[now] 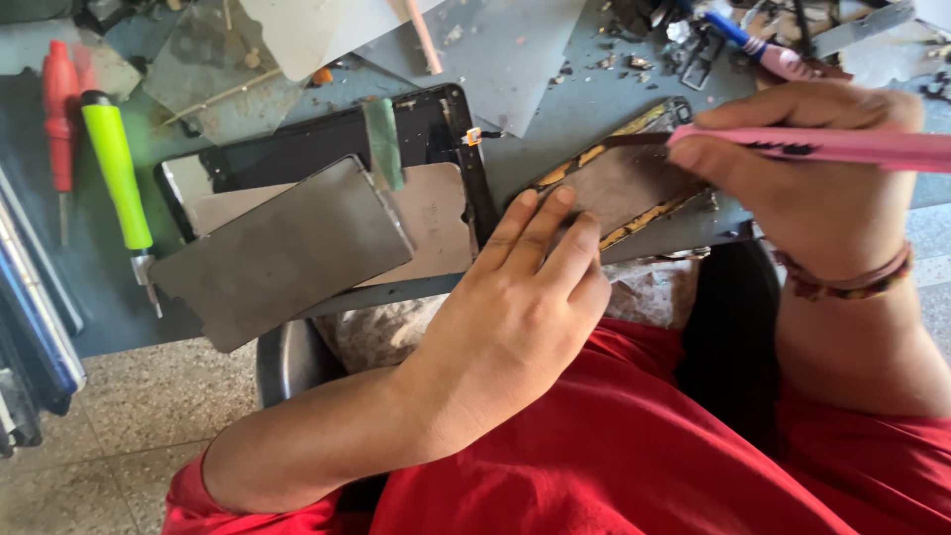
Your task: The person holds a phone midframe flat on a cluttered repair bench and uses a pink utility knife to scrape old adhesive and glass residue from its edges, repositioning the frame and rotating it to work along different sides while debris accumulates on the table.
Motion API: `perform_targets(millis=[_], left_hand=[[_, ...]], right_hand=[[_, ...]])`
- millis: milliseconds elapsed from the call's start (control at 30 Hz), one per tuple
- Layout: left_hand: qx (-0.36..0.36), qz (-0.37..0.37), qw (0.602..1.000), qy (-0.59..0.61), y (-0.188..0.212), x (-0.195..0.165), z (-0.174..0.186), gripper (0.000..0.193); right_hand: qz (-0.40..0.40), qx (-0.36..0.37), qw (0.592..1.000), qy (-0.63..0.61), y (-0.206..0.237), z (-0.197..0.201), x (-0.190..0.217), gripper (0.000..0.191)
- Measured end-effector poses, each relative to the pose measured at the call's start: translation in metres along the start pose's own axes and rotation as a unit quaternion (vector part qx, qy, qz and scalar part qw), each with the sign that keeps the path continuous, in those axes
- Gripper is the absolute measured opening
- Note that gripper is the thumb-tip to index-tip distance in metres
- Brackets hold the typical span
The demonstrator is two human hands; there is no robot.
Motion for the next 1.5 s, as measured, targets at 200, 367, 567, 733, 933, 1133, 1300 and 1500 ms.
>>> perform_targets(millis=[200, 367, 567, 733, 933, 1133, 1300, 1500], left_hand=[[0.006, 0.003, 1.0, 0.004, 0.0, 0.0, 0.001, 0.018], [0.012, 0.002, 1.0, 0.0, -0.001, 0.0, 0.0, 0.018], [0.009, 0.006, 1.0, 0.009, -0.001, 0.0, -0.001, 0.016], [0.007, 0.004, 1.0, 0.008, 0.0, 0.0, -0.001, 0.016], [0.002, 0.006, 1.0, 0.011, 0.001, 0.0, 0.0, 0.022], [0.005, 0.006, 1.0, -0.005, 0.004, -0.001, -0.002, 0.028], [-0.008, 0.021, 1.0, -0.002, 0.005, -0.002, -0.002, 0.034], [-0.009, 0.029, 1.0, -0.003, 0.007, -0.004, -0.003, 0.03]], right_hand=[[0.052, 0.028, 0.995, 0.083, -0.002, -0.003, 0.002, 0.012], [-0.023, 0.022, 0.999, -0.013, -0.003, -0.001, -0.004, 0.015], [0.022, 0.013, 0.998, 0.054, 0.005, -0.005, 0.002, 0.017], [0.07, 0.031, 0.996, 0.05, -0.001, -0.007, 0.003, 0.013], [0.235, 0.052, 0.971, 0.004, 0.006, -0.009, 0.016, 0.013], [0.258, 0.048, 0.965, 0.031, 0.013, -0.013, 0.024, 0.019], [0.319, 0.024, 0.944, 0.084, 0.011, -0.018, 0.029, 0.022], [0.321, 0.012, 0.943, 0.089, 0.013, -0.022, 0.033, 0.02]])
Point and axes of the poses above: each hand's wrist, its own y-axis away from the middle knuckle, its own z-axis out of the back of the hand, x = y × z, the point moved 3 cm from there along -y, towards the middle knuckle, and after that the axes turned 8 degrees about y, right-handed, at the moved point
